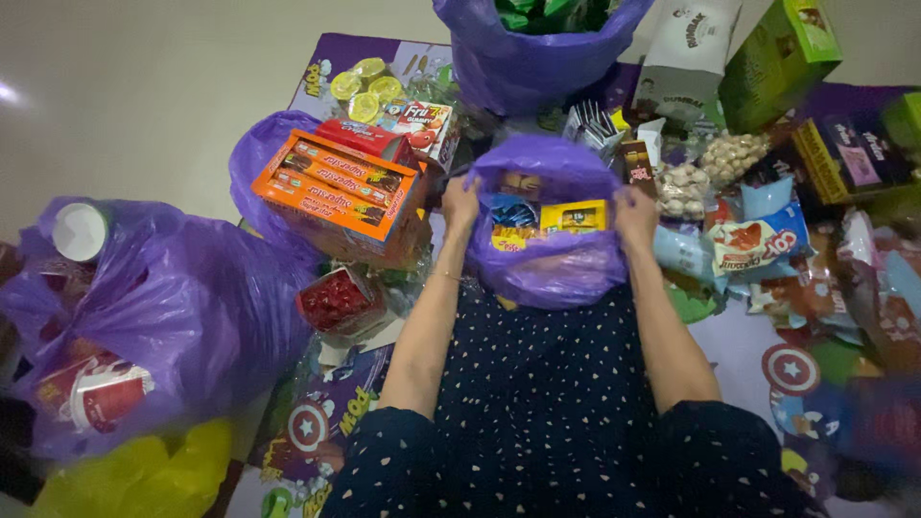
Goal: The person unboxes various grocery items including biscuit boxes, snacks, and drink packets from several purple plastic bags, placing them onto the floor.
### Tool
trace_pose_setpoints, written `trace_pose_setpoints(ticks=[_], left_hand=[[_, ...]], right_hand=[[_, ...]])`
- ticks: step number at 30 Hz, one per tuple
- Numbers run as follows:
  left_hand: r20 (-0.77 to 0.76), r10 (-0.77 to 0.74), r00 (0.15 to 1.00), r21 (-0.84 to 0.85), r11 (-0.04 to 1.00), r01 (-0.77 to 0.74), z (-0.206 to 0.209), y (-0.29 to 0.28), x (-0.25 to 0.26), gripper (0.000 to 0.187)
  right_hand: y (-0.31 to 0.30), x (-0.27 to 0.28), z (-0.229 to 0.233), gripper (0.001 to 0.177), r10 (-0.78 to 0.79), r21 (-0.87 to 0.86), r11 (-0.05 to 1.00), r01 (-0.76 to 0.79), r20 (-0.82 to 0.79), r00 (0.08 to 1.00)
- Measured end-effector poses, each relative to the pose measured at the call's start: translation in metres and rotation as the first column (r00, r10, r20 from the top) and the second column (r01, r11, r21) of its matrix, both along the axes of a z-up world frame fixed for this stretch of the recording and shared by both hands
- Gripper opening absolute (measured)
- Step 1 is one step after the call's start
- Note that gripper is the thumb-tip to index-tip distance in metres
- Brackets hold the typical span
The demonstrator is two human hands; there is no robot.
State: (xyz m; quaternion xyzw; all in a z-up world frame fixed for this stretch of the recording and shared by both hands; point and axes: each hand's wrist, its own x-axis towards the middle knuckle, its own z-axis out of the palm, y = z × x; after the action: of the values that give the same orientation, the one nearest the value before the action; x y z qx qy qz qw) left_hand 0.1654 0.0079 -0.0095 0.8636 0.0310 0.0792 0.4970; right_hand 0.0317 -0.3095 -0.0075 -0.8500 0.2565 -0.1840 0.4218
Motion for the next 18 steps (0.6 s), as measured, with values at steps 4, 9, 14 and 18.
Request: trace_pose_setpoints(ticks=[4,9,14,18], left_hand=[[-0.036,-0.021,0.999,-0.481,0.877,0.001,0.005,-0.001,0.012,0.027],[0.029,-0.029,0.999,-0.595,0.802,0.041,0.000,0.002,0.008,0.025],[0.029,-0.074,0.997,-0.485,0.871,0.079,0.005,0.012,-0.010,0.033],[0.021,-0.130,0.991,-0.210,0.969,0.132,0.041,0.012,-0.035,0.056]], right_hand=[[-0.018,0.028,0.033,0.019,-0.153,0.205,0.975,0.083,0.357,0.921],[-0.021,0.047,0.076,0.015,-0.116,0.140,0.989,0.051,0.512,0.851],[0.008,0.008,0.123,0.034,-0.070,-0.213,0.969,0.124,0.245,0.967],[0.045,-0.026,0.152,0.069,0.024,-0.619,0.780,0.095,0.181,0.983]])
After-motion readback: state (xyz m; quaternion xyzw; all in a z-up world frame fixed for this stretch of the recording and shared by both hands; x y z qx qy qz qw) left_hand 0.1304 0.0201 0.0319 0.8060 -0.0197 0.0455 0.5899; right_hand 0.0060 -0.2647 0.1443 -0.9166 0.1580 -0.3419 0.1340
